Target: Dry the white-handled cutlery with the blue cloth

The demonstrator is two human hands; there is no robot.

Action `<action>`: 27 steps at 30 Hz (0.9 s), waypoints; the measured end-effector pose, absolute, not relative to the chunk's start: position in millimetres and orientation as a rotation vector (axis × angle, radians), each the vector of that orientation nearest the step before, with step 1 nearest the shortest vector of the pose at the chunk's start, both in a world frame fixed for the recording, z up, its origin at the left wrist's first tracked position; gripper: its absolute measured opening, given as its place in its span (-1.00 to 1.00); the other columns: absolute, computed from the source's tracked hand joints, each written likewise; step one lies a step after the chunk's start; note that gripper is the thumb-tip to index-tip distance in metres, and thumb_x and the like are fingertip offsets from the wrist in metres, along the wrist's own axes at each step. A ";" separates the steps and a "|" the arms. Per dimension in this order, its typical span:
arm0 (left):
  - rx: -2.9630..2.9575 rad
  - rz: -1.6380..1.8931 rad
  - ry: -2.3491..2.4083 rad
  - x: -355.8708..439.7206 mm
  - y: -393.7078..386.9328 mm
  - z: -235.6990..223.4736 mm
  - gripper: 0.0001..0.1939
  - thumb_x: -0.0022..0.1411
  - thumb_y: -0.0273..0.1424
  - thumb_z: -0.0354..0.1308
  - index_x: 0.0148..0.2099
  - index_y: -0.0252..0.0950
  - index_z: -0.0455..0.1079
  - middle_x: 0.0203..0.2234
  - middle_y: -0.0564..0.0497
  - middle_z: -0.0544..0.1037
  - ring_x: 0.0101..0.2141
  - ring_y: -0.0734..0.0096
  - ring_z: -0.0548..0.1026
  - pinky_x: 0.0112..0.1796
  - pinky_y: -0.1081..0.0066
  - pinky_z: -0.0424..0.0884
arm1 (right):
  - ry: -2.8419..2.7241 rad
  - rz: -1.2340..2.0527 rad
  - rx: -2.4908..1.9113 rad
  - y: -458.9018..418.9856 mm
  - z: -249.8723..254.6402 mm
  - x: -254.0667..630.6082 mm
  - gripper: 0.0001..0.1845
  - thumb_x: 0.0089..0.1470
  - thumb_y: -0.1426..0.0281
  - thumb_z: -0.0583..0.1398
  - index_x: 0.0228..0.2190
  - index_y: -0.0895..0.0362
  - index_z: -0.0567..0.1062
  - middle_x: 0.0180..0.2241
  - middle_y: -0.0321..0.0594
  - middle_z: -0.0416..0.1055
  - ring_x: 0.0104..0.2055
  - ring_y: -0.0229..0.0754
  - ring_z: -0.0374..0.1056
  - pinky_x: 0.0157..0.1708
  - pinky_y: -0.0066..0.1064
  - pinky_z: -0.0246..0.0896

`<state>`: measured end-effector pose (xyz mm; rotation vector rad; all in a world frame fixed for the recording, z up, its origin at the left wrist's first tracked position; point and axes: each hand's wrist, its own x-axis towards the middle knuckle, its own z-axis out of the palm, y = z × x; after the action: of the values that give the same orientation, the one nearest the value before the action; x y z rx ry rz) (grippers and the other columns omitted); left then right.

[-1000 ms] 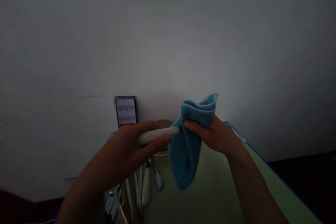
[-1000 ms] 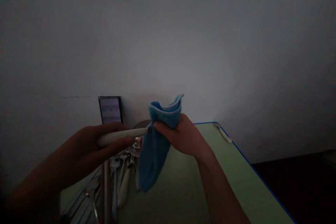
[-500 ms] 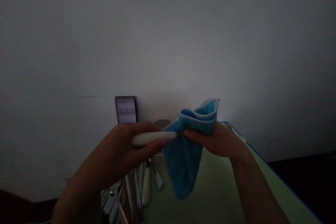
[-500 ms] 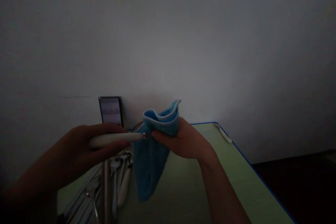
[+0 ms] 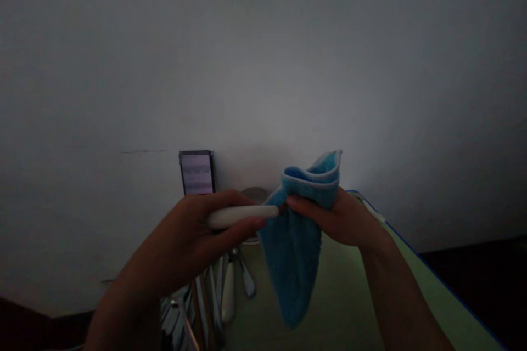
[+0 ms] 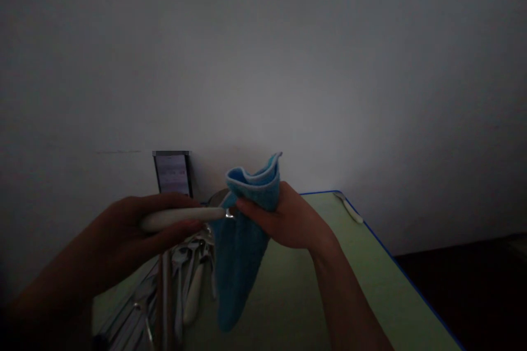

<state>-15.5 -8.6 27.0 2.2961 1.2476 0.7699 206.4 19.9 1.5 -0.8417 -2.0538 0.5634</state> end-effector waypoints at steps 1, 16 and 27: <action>2.291 0.776 1.247 -15.8 -8.2 26.6 -0.78 0.17 -0.23 0.10 -0.31 -0.27 0.43 -0.62 0.15 0.44 -0.62 0.57 0.34 -0.63 0.65 0.18 | -2.050 0.572 -0.845 19.8 1.0 206.8 -0.77 0.10 0.26 0.10 -0.44 0.12 0.46 -0.42 -0.33 0.48 -0.36 -0.29 0.38 -0.33 -0.51 0.28; 2.274 0.779 1.233 -18.3 -4.3 23.7 -0.81 0.16 -0.25 0.13 -0.29 -0.27 0.43 -0.59 0.15 0.45 -0.59 0.57 0.34 -0.61 0.64 0.21 | -2.076 0.680 -0.853 16.6 7.4 206.2 -0.82 0.03 0.30 0.15 -0.40 0.08 0.53 -0.43 -0.34 0.52 -0.35 -0.26 0.41 -0.38 -0.49 0.31; 2.273 0.722 1.314 -15.0 -5.9 26.8 -0.82 0.11 -0.25 0.19 -0.30 -0.25 0.42 -0.60 0.16 0.50 -0.58 0.55 0.42 -0.58 0.63 0.26 | -2.068 0.675 -0.857 17.5 6.5 208.2 -0.80 0.07 0.31 0.11 -0.42 0.12 0.50 -0.41 -0.31 0.51 -0.34 -0.26 0.40 -0.31 -0.48 0.30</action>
<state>-15.0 -5.9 26.8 2.2730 1.3144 0.7223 208.2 17.5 6.5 -0.8572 -2.0682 0.6753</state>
